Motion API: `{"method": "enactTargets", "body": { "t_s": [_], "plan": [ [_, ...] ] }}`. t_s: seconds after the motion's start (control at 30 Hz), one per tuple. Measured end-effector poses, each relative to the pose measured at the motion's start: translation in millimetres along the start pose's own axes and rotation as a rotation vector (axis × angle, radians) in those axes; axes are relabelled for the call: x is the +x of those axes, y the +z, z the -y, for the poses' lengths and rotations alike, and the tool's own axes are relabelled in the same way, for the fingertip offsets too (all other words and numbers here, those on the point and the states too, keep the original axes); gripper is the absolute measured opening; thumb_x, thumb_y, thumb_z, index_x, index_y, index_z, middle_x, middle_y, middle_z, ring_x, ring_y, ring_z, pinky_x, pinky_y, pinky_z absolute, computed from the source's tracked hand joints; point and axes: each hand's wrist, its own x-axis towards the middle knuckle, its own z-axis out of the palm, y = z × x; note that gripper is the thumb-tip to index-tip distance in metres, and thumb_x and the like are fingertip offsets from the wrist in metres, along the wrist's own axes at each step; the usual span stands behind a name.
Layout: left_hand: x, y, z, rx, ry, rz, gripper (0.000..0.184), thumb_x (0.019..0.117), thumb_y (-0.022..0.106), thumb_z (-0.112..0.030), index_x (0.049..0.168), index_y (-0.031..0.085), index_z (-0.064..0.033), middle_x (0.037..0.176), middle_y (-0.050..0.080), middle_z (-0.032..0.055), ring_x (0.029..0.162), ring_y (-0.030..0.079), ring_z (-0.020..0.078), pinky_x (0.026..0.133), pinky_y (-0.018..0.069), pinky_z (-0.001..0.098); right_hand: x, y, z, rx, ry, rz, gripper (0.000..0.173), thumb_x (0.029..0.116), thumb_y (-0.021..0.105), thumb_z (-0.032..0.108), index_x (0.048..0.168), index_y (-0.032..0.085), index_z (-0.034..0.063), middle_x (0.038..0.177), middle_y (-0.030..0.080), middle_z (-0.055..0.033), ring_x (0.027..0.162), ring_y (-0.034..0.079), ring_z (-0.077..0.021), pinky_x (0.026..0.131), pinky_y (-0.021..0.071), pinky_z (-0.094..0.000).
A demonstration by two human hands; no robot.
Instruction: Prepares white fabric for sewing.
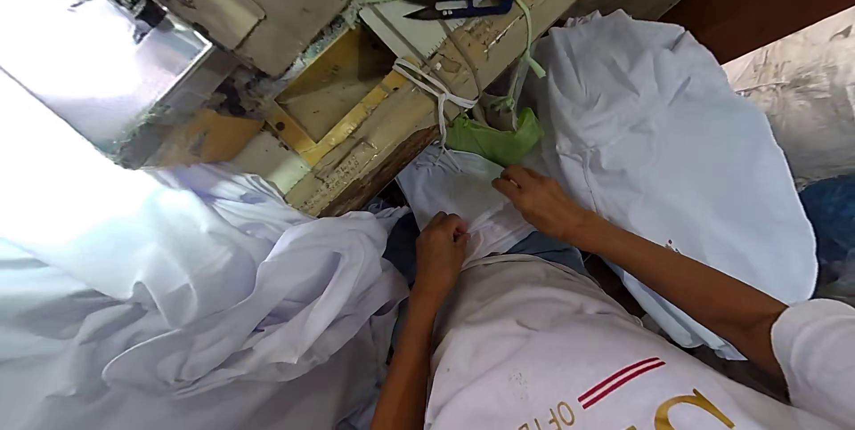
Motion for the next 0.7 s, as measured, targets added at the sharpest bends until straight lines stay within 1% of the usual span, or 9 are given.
{"method": "enactTargets", "body": {
  "t_s": [0.07,0.2,0.27,0.3,0.37,0.47,0.57,0.63,0.7],
  "plan": [
    [0.8,1.4,3.5,-0.019,0.007,0.005,0.012,0.0894,0.074,-0.004,0.095,0.071,0.0069,0.092,0.065,0.0201,0.081,0.065,0.0309,0.077,0.0546,0.0471,2.2,-7.0,3.9,-0.122,-0.048,-0.143,0.016,0.0891,0.062,-0.011,0.102,0.07,-0.0058,0.096,0.067,-0.0247,0.083,0.069,-0.0421,0.065,0.0586,-0.0472],
    [4.1,6.5,10.1,-0.123,0.02,0.05,0.049,0.0889,0.08,-0.023,0.126,0.063,0.0039,0.116,0.067,0.0227,0.096,0.069,0.0329,0.086,0.0562,0.0511,5.1,-19.7,0.8,-0.307,-0.242,-0.443,0.009,0.0929,0.062,0.002,0.09,0.07,0.0006,0.08,0.066,-0.016,0.074,0.066,-0.034,0.066,0.0542,-0.0428],
    [4.4,8.4,8.3,-0.074,0.061,0.017,0.051,0.0916,0.077,-0.028,0.131,0.062,0.001,0.105,0.07,0.0207,0.088,0.069,0.034,0.081,0.0553,0.0542,8.0,-21.5,4.5,-0.319,-0.343,-0.51,0.009,0.0942,0.062,0.005,0.088,0.068,0.0024,0.076,0.063,-0.0125,0.073,0.065,-0.0308,0.077,0.0556,-0.0435],
    [4.0,9.3,5.5,-0.028,0.087,-0.019,0.045,0.0936,0.075,-0.027,0.127,0.065,0.001,0.096,0.071,0.0198,0.083,0.069,0.0354,0.077,0.0547,0.0562,9.2,-22.1,7.8,-0.313,-0.382,-0.517,0.009,0.0945,0.062,0.006,0.089,0.067,0.0029,0.076,0.063,-0.0118,0.073,0.065,-0.0296,0.082,0.0562,-0.0441],
    [2.8,13.4,1.7,0.064,0.176,-0.172,0.023,0.0961,0.069,-0.018,0.105,0.072,0.0032,0.082,0.071,0.0191,0.074,0.07,0.0376,0.067,0.0539,0.0574,12.4,-23.5,14.1,-0.293,-0.437,-0.529,0.007,0.0941,0.063,0.007,0.089,0.066,0.0031,0.081,0.065,-0.0126,0.077,0.067,-0.0291,0.088,0.0561,-0.0446],
    [-3.8,12.5,3.9,0.112,0.294,-0.489,0.013,0.0925,0.066,-0.006,0.087,0.072,0.0031,0.08,0.068,0.0176,0.076,0.07,0.0351,0.067,0.0553,0.0518,17.4,-33.1,18.9,-0.305,-0.429,-0.554,0.007,0.0941,0.064,0.007,0.09,0.065,0.0018,0.096,0.072,-0.0175,0.09,0.073,-0.0317,0.093,0.0561,-0.0475],
    [-22.5,-9.2,0.6,0.042,0.396,-0.769,0.009,0.0871,0.065,-0.006,0.082,0.07,0.0005,0.087,0.065,0.0159,0.084,0.063,0.0303,0.075,0.0528,0.0407,28.3,-49.5,26.1,-0.232,-0.307,-0.554,0.006,0.0909,0.063,0.0,0.087,0.065,-0.003,0.1,0.075,-0.0206,0.094,0.074,-0.0342,0.094,0.0567,-0.0482],
    [-46.1,-28.1,-9.1,-0.185,0.444,-0.816,0.007,0.0883,0.065,-0.004,0.084,0.069,0.0008,0.096,0.066,0.013,0.094,0.062,0.0211,0.083,0.0516,0.031,35.9,-61.6,45.2,-0.021,-0.16,-0.497,0.009,0.0865,0.058,-0.007,0.085,0.066,-0.0056,0.091,0.073,-0.0194,0.088,0.073,-0.0282,0.083,0.0579,-0.0373],
    [-75.7,-45.7,-16.2,-0.561,0.464,-0.709,0.003,0.0935,0.065,-0.005,0.091,0.067,-0.0037,0.099,0.069,0.0014,0.096,0.066,0.0049,0.083,0.0563,0.0207,42.6,-73.2,68.7,0.288,-0.049,-0.389,0.015,0.0859,0.05,-0.01,0.085,0.063,-0.0034,0.08,0.063,-0.0075,0.073,0.06,-0.0061,0.067,0.0495,-0.0177]
  ]
}}
